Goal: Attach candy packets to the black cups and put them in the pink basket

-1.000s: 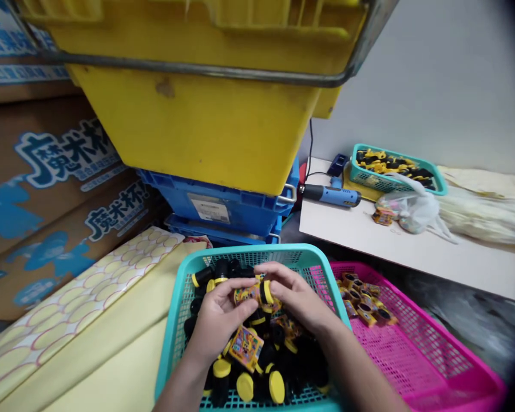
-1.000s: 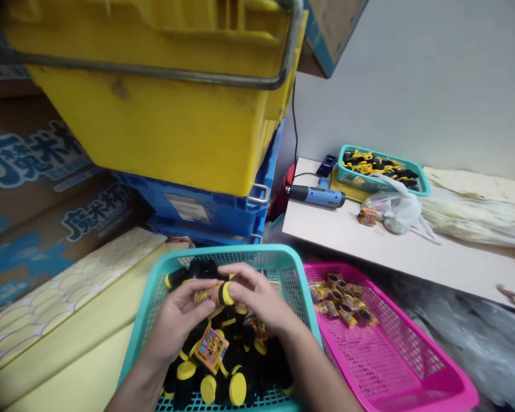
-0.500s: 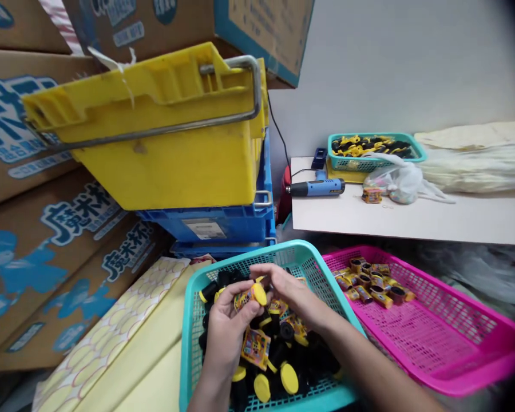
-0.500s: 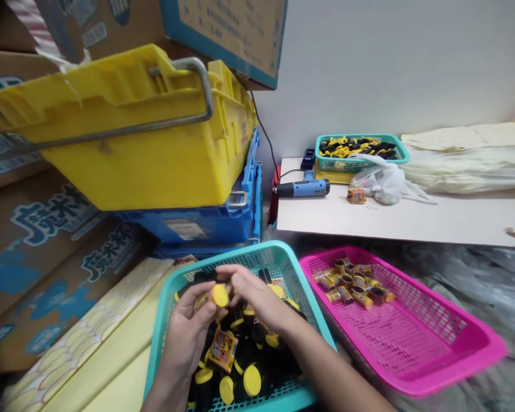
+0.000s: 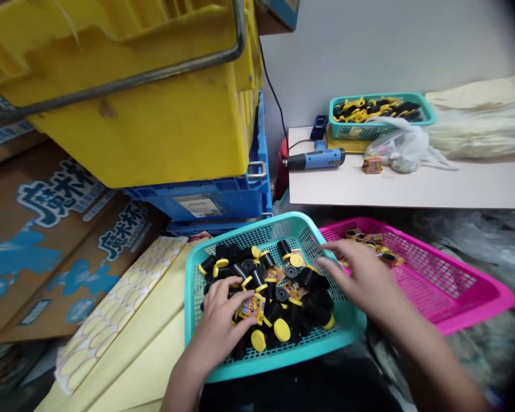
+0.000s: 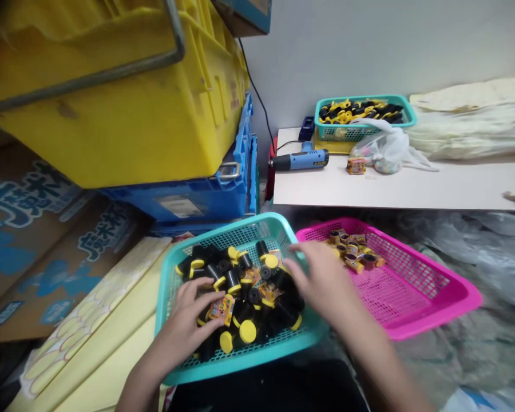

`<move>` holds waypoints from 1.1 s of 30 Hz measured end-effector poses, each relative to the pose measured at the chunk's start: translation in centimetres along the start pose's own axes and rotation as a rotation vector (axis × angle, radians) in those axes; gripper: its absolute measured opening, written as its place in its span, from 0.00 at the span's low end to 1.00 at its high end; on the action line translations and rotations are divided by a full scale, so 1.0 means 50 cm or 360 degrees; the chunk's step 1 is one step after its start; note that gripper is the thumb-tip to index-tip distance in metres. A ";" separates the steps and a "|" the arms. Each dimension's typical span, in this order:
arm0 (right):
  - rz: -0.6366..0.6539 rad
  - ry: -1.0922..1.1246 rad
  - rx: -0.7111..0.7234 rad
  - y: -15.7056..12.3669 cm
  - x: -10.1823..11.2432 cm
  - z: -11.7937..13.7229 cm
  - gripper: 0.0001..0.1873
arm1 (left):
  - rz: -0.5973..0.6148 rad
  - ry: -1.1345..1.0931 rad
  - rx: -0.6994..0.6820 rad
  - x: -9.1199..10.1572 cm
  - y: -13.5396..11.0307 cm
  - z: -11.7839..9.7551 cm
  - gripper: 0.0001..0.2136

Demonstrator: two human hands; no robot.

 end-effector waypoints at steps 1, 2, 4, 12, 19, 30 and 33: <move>0.0213 0.0187 -0.0014 0.004 -0.031 0.029 0.15 | -0.0029 0.0030 0.0011 -0.006 -0.001 0.002 0.12; 0.0428 0.0315 -0.0020 0.008 -0.062 0.062 0.14 | -0.0049 0.0045 0.0023 -0.011 0.000 0.002 0.10; 0.0691 0.0347 -0.0033 0.017 -0.117 0.120 0.11 | -0.0059 0.0030 0.0046 -0.018 0.003 0.001 0.09; 0.0920 0.0148 0.0431 0.035 -0.169 0.147 0.16 | -0.0335 -0.0466 0.0052 -0.015 0.018 0.004 0.07; 0.0563 0.0800 0.0426 0.072 -0.106 0.159 0.12 | -0.0685 -0.1155 0.0169 0.007 0.019 -0.029 0.05; 0.0319 0.1500 -0.0111 0.101 -0.130 0.173 0.21 | -0.0270 -0.2469 0.0511 -0.029 0.021 -0.072 0.15; 0.0358 0.1195 0.0045 0.114 -0.117 0.172 0.19 | -0.0288 -0.2335 0.0462 0.001 0.038 -0.070 0.26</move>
Point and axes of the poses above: each hand's wrist, its own y-axis towards the middle knuckle, its own x-axis out of the back of the hand, z = x × y, the point moved 2 cm from there along y, towards the middle knuckle, and after that the axes turned 15 degrees about x, right-handed, at the moved point
